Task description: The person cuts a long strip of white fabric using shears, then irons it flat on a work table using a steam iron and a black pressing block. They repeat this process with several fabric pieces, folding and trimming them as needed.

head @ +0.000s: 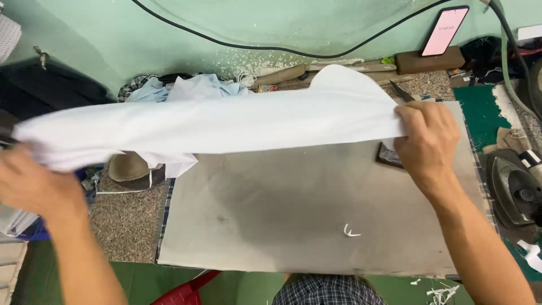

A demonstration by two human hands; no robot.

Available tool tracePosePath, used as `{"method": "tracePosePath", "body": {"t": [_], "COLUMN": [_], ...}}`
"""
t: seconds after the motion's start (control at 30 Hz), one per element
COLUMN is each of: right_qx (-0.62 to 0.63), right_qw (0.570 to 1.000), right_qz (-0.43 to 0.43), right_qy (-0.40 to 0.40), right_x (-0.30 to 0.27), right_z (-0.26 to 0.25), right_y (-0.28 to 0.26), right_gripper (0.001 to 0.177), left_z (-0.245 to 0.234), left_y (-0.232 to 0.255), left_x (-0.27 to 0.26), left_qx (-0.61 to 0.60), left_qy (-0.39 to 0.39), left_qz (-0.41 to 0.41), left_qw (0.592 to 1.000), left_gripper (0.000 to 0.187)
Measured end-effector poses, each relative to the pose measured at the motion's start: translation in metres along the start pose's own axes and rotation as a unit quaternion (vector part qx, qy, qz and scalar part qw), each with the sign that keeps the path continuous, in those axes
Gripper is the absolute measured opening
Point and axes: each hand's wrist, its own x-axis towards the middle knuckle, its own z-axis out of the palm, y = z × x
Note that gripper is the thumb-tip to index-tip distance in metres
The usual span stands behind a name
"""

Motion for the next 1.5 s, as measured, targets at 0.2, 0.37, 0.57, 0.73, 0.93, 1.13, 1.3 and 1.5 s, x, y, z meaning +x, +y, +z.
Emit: {"method": "tracePosePath", "body": {"t": [0.2,0.37,0.57,0.73,0.93,1.13,1.3,1.5], "right_qx": [-0.11,-0.106,-0.047,0.198,0.311,-0.092,-0.101,-0.108], "right_qw": [0.982,0.935,0.906,0.876,0.871,0.875,0.752,0.793], "right_qz": [0.057,0.114,0.092,0.1,0.041,0.179,0.289,0.319], "right_qy": [-0.14,-0.319,-0.411,-0.429,-0.379,-0.44,-0.584,-0.508], "right_x": [-0.152,-0.262,-0.361,-0.32,-0.284,-0.306,-0.359,-0.398], "right_z": [0.016,0.027,0.0,-0.009,0.01,0.011,-0.032,-0.053], "right_y": [0.048,0.045,-0.011,-0.15,-0.149,-0.046,-0.023,0.001], "right_gripper": [0.05,0.057,0.074,0.06,0.051,0.074,0.094,0.101], "left_z": [-0.022,-0.05,-0.112,-0.16,-0.19,-0.209,-0.198,-0.161], "left_y": [0.123,0.181,0.174,0.224,0.337,0.421,0.44,0.374], "left_x": [-0.144,-0.228,-0.322,-0.238,-0.182,-0.18,-0.216,-0.251], "left_qx": [-0.093,-0.147,-0.128,-0.274,-0.464,-0.552,-0.472,-0.42], "left_qy": [-0.14,-0.286,-0.699,-0.613,-0.51,-0.489,-0.543,-0.497], "left_qz": [0.058,0.134,0.116,0.085,0.106,0.031,0.051,0.013], "left_qw": [0.984,0.937,0.694,0.736,0.716,0.675,0.692,0.759], "left_gripper": [0.032,0.024,0.041,0.046,0.059,0.068,0.076,0.068]}}
